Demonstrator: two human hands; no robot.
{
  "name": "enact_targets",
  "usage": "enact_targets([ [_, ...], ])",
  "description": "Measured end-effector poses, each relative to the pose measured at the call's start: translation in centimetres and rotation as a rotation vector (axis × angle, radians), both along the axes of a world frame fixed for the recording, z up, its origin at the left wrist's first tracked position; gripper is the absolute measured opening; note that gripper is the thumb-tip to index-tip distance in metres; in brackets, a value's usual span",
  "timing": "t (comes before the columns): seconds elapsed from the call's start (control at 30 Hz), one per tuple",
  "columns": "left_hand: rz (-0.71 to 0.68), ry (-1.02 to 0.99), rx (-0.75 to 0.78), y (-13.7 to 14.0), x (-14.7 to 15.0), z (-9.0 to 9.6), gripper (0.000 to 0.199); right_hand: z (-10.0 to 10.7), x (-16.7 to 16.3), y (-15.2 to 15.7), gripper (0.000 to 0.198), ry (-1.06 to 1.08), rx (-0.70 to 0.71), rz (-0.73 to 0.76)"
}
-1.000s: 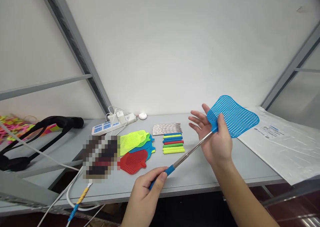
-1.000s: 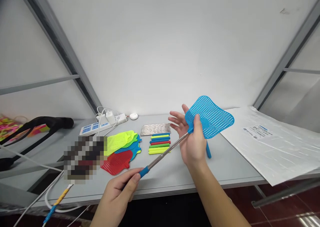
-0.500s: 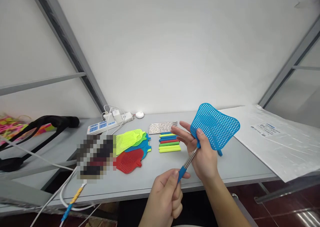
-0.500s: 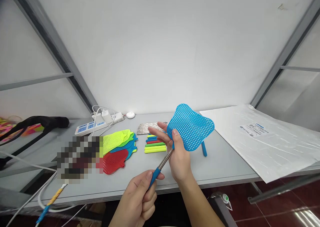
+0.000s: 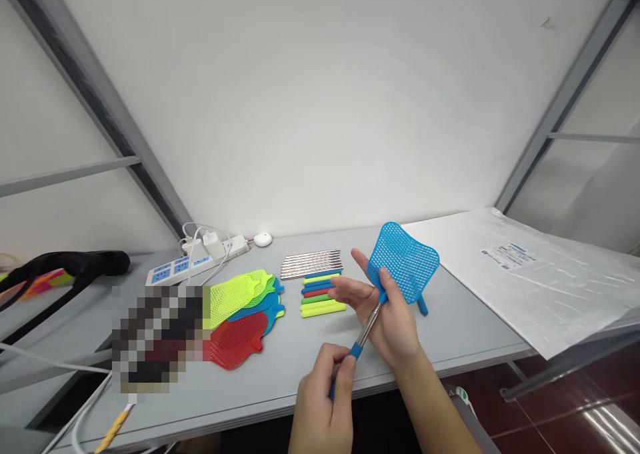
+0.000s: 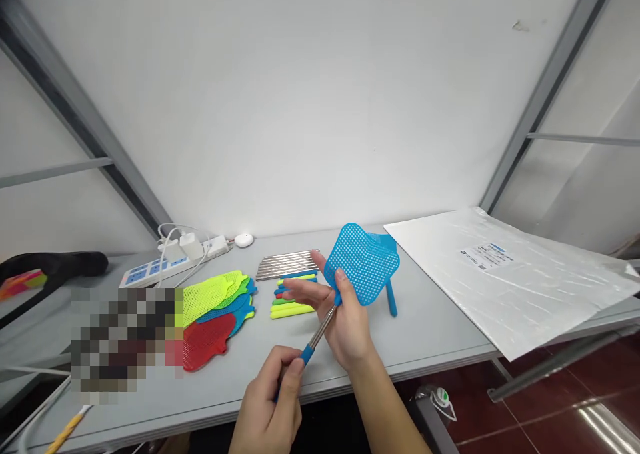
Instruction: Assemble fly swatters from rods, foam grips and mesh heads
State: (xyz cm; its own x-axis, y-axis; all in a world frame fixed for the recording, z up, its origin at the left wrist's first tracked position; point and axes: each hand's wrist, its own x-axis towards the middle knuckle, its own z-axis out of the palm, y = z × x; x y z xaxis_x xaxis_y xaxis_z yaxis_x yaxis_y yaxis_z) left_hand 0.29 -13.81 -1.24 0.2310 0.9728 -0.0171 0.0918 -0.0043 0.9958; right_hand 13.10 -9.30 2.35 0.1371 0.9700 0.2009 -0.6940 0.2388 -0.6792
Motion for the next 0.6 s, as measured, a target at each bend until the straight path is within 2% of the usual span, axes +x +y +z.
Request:
enact_targets([
  [0.1,-0.160,-0.063,-0.151,0.0,0.7,0.1,0.044,0.3,0.4,0.3,0.054,-0.044,0.003,0.014],
  [0.17,-0.277,-0.039,-0.181,0.2,1.2,0.4,0.044,0.4,0.6,0.4,0.056,-0.136,-0.024,0.015],
  [0.2,-0.318,0.007,-0.138,0.5,1.4,0.6,0.042,0.2,0.9,0.4,0.058,-0.225,-0.040,0.011],
  [0.27,-0.328,0.123,0.041,1.3,2.0,1.0,0.038,-0.4,1.7,0.1,0.057,-0.470,-0.050,-0.066],
  [0.3,-0.295,0.178,0.147,1.8,2.4,1.2,0.036,-0.9,2.4,-0.2,0.055,-0.606,-0.043,-0.151],
  [0.37,-0.210,0.309,0.322,3.2,3.6,1.5,0.035,-2.1,4.1,-0.8,0.051,-0.851,-0.056,-0.423],
  [0.43,-0.169,0.521,0.431,5.0,5.2,1.7,0.036,-3.4,6.3,-1.3,0.051,-1.076,-0.196,-0.740],
  [0.47,-0.169,0.673,0.473,5.9,6.2,1.7,0.038,-4.1,7.4,-1.4,0.051,-1.210,-0.326,-0.863],
  [0.5,-0.170,0.744,0.484,6.9,7.2,1.7,0.038,-4.7,8.4,-1.5,0.051,-1.354,-0.467,-0.928],
  [0.57,-0.164,0.822,0.477,8.8,9.3,1.5,0.039,-5.7,9.9,-1.3,0.050,-1.599,-0.687,-0.915],
  [0.6,-0.167,0.865,0.467,9.7,10.3,1.3,0.039,-6.0,10.3,-1.2,0.048,-1.677,-0.741,-0.869],
])
